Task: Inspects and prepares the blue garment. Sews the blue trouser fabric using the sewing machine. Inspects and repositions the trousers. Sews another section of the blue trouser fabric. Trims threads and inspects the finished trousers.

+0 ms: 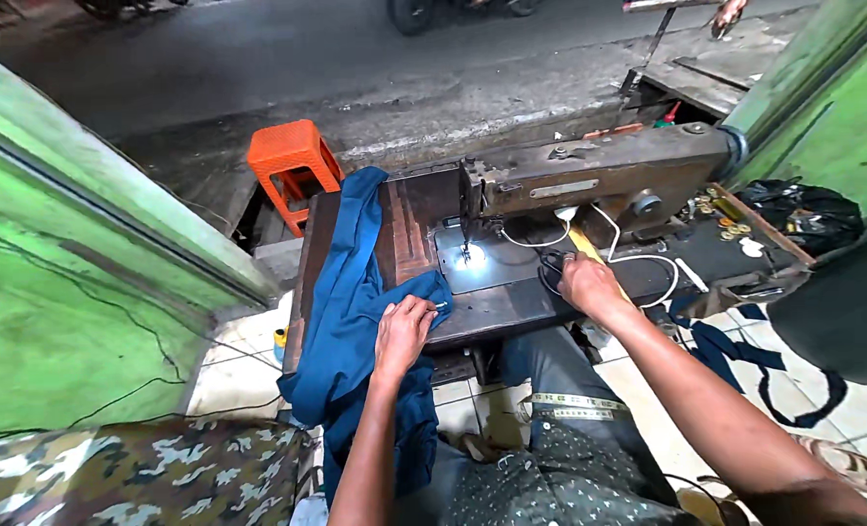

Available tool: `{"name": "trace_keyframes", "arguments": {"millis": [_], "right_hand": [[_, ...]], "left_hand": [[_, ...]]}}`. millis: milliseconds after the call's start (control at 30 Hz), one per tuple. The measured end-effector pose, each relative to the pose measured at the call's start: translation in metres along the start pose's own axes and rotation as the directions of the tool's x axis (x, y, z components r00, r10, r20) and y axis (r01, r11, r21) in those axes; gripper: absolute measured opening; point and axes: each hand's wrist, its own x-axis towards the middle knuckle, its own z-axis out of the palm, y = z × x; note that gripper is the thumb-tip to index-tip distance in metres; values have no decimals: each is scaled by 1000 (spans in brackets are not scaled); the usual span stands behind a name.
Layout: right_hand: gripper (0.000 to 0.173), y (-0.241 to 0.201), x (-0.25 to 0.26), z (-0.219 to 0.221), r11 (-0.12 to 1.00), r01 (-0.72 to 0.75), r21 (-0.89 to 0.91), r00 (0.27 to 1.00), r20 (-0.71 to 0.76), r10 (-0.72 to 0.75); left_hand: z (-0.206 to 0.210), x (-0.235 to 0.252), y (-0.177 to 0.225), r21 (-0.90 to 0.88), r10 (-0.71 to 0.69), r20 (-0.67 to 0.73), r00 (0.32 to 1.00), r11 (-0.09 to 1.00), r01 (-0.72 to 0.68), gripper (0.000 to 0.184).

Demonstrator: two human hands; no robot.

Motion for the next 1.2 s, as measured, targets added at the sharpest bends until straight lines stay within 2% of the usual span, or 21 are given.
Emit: {"name": "trace_keyframes", "arguments": {"millis": [67,133,167,200,233,267,300,333,367,433,500,600,700,767,1000,1200], "right_hand": [[48,4,-11,-3,999,-34,23,999,-6,34],[56,15,-37,-2,995,-6,97,999,36,2],[61,20,-54,3,982,30,185,994,95,-48],[57,23,-71,11,944,67,322,981,154,-122],[52,22,-90,21,858,78,508,949,227,-220],[48,17,-109,34,702,22,712,895,298,-331],[53,9,-127,47,527,-86,846,829,354,-432],[62,-2,-139,59,391,-195,899,765,389,-514],[69,-15,-146,70,306,-281,910,713,411,-568],[76,-38,-149,88,241,-346,907,693,420,-586],[73,-59,-147,97,255,-327,910,732,414,-541],[69,-84,-145,100,332,-272,903,786,407,-465],[70,-98,-144,101,435,-198,878,817,393,-421],[68,-104,-145,103,459,-171,872,838,374,-398],[61,-110,-148,111,468,-136,873,882,322,-344],[65,-109,-149,116,360,-177,916,873,315,-373]], "left_hand": [[1,1,0,-3,0,-3,1000,1000,0,19],[0,1,0,-11,-3,-5,1000,1000,3,19],[0,0,0,-14,-6,-1,1000,1000,6,20],[0,0,0,-14,-7,2,1000,1000,7,20],[0,0,0,-13,-7,2,1000,1000,7,21],[0,1,0,-14,-6,-3,1000,1000,6,21],[1,0,0,-16,-6,-7,1000,1000,5,21],[1,0,-1,-16,-6,-11,1000,1000,6,21],[1,0,-1,-14,-3,-18,1000,1000,2,21],[3,-1,-2,-10,15,-38,999,1000,-16,21],[5,-2,-2,-1,34,-55,998,999,-34,21],[5,-3,-3,3,59,-78,995,998,-59,20],[5,-3,-2,-5,57,-88,994,998,-57,19],[6,-4,-3,-8,58,-93,994,998,-59,19],[7,-4,-3,-9,55,-94,994,998,-56,18],[7,-4,-3,-23,47,-112,993,998,-50,18]]}}
